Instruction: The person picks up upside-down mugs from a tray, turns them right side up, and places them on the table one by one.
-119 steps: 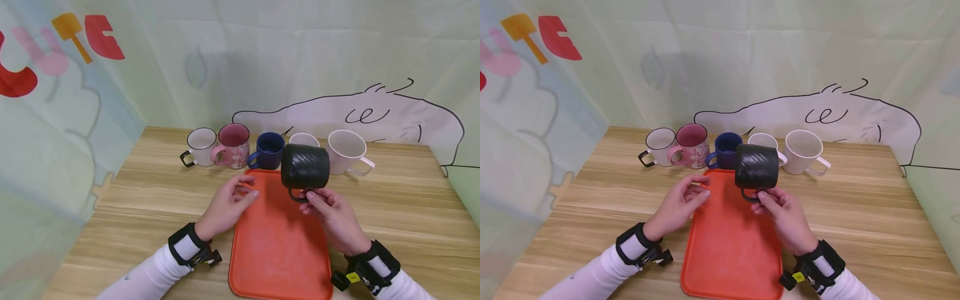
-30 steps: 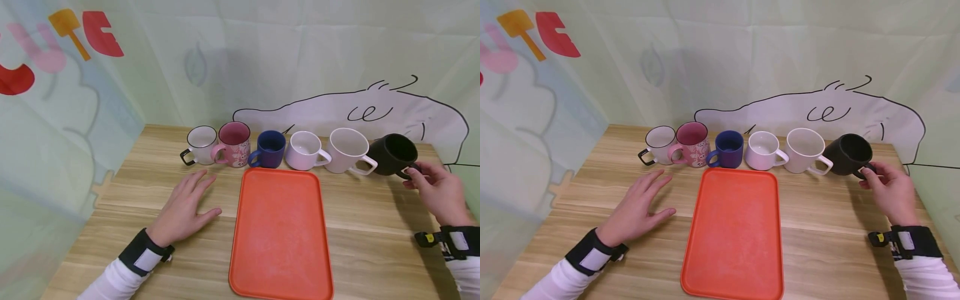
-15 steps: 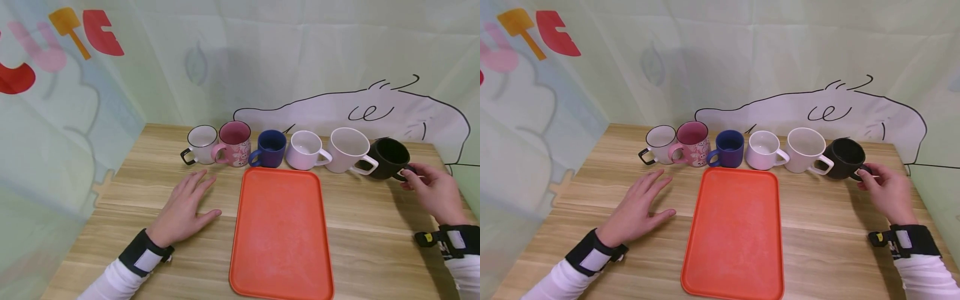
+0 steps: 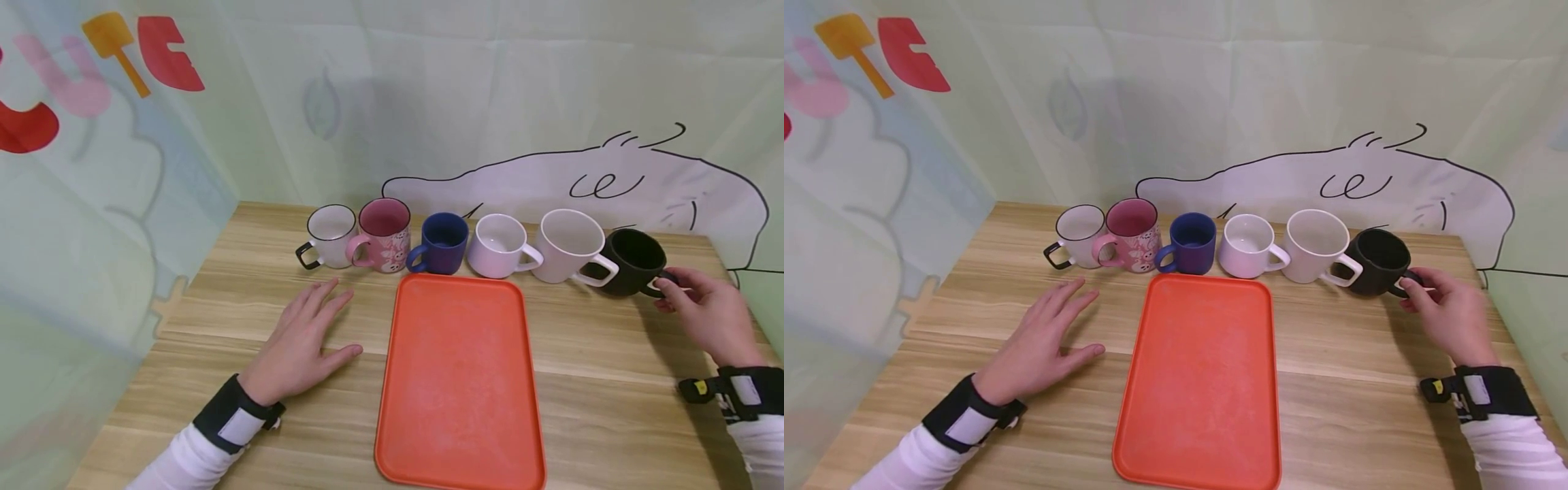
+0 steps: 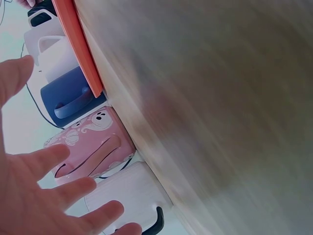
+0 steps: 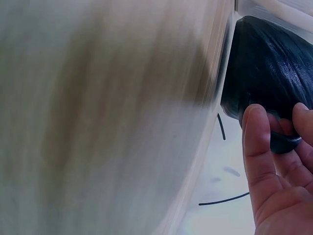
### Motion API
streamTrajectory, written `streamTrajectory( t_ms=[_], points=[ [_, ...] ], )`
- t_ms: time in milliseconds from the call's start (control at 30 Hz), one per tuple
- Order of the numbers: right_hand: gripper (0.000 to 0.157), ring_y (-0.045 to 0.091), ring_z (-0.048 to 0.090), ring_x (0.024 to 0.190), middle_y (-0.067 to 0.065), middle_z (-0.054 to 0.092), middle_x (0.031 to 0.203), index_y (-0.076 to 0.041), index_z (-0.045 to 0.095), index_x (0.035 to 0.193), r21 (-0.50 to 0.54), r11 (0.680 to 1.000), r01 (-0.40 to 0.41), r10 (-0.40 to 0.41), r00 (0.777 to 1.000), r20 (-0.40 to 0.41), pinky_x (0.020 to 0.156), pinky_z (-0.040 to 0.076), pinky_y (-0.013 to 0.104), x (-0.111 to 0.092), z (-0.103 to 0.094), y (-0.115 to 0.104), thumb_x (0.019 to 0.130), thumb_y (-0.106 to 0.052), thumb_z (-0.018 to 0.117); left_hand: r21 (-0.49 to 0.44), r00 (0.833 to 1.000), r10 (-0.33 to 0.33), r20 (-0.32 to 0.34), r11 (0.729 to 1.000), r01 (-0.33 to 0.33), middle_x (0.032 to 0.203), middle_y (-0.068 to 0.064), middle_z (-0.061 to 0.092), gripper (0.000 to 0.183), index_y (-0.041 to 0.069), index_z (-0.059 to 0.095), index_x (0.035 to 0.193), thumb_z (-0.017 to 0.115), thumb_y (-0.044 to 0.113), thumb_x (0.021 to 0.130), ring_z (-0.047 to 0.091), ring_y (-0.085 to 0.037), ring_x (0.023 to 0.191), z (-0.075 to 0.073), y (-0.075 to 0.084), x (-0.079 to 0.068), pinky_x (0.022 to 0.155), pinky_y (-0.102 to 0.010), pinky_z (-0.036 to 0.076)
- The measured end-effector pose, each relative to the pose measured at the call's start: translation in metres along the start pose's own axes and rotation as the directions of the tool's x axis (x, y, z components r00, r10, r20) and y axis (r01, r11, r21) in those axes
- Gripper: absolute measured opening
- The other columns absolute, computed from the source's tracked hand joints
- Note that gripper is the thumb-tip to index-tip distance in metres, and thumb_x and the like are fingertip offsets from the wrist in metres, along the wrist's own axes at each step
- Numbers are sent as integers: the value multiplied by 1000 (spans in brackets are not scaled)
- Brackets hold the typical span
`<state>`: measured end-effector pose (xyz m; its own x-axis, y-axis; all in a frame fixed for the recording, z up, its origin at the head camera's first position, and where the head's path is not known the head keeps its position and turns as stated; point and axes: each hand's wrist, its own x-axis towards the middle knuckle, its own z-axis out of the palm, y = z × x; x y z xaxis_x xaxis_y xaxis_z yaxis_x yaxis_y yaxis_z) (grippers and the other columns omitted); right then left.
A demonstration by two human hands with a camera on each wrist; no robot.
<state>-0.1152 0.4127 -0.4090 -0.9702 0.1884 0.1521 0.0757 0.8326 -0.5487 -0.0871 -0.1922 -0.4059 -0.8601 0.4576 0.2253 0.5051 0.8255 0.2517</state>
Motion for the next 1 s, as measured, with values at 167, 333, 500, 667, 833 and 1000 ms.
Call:
streamTrajectory(
  t_ms=[167,333,500,667,833,1000],
  points=[
    [48,-10,56,62,29,69,100,4,58,131,-6,1000,8,-8,1000,8,53,43,14,0,1,-1,103,-34,54,1,999,-18,37,1000,18,159,-13,28,86,17,42,152,61,68,86,25,-43,142,-1,1,-2,109,-63,24],
    [47,-10,56,63,28,69,101,4,58,132,-6,1000,6,-6,1000,24,52,43,16,2,2,0,103,-34,53,0,998,-36,59,999,36,159,-13,28,87,18,42,153,60,70,85,24,-43,142,-2,4,-2,109,-64,24],
    [47,-11,56,64,30,67,104,4,57,133,4,1000,0,0,999,35,54,44,15,1,3,2,104,-33,52,-6,997,-32,63,999,33,159,-14,28,87,17,42,152,60,69,85,25,-43,142,-2,5,-2,109,-63,24],
    [47,-12,56,66,31,66,108,6,55,135,28,1000,-1,0,999,37,55,45,13,1,3,3,104,-31,51,-2,998,-29,60,1000,29,159,-13,28,86,18,42,153,61,69,85,24,-42,142,-2,5,-1,110,-62,23],
    [48,-10,59,65,32,64,111,7,54,135,54,998,10,-11,999,33,57,46,8,0,4,3,105,-30,51,4,998,-25,59,1000,24,159,-13,28,87,18,42,153,60,69,85,24,-42,142,-1,6,-1,110,-62,24],
    [51,-6,60,67,33,58,121,6,48,141,53,999,-9,6,999,54,56,48,11,-1,1,2,105,-29,51,5,998,-26,63,1000,25,159,-13,28,87,18,41,153,60,70,85,24,-42,143,-1,6,-1,109,-63,24]
  ],
)
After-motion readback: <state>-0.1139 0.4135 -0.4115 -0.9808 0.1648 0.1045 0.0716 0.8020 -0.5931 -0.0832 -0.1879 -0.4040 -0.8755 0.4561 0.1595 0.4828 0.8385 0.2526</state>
